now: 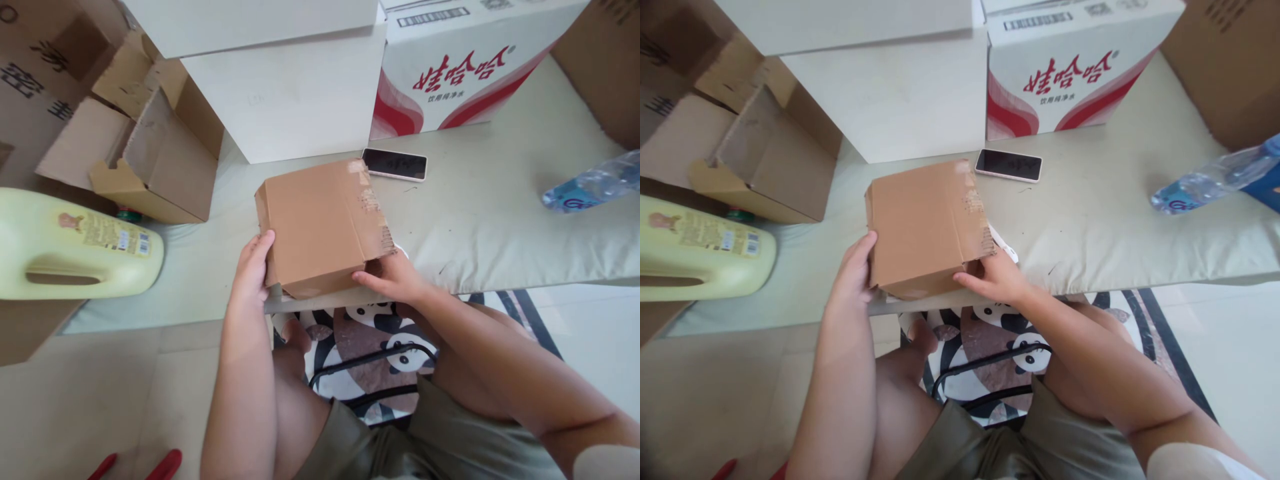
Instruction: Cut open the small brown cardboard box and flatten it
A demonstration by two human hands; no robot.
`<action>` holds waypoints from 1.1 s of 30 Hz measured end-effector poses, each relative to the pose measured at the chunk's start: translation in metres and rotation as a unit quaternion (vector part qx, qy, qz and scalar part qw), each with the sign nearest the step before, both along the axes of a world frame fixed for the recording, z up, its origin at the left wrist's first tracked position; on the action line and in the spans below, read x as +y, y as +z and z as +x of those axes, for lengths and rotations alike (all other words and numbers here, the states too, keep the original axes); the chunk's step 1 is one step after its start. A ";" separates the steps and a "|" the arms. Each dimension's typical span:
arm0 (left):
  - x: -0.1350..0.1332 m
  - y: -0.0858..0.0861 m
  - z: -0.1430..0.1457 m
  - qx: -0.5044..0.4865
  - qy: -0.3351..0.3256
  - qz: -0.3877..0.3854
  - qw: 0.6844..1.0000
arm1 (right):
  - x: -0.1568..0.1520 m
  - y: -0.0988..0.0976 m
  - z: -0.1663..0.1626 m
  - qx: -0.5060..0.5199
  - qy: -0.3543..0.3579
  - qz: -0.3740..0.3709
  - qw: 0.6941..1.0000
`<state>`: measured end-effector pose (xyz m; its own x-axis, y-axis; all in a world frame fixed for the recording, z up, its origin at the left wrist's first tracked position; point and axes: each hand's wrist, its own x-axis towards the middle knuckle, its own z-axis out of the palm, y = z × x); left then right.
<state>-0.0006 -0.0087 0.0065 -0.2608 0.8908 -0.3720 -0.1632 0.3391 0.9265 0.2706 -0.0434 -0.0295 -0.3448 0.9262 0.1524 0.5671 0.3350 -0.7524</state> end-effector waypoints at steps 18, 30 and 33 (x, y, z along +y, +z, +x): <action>0.002 0.002 0.002 -0.007 0.013 0.010 1.000 | -0.001 0.002 0.000 -0.017 -0.005 -0.004 1.000; 0.002 0.003 0.003 -0.015 0.010 0.010 1.000 | 0.000 0.007 0.000 0.004 -0.008 -0.012 1.000; 0.002 0.005 0.005 -0.026 0.023 0.011 0.999 | 0.002 0.011 0.003 0.003 -0.029 -0.029 0.999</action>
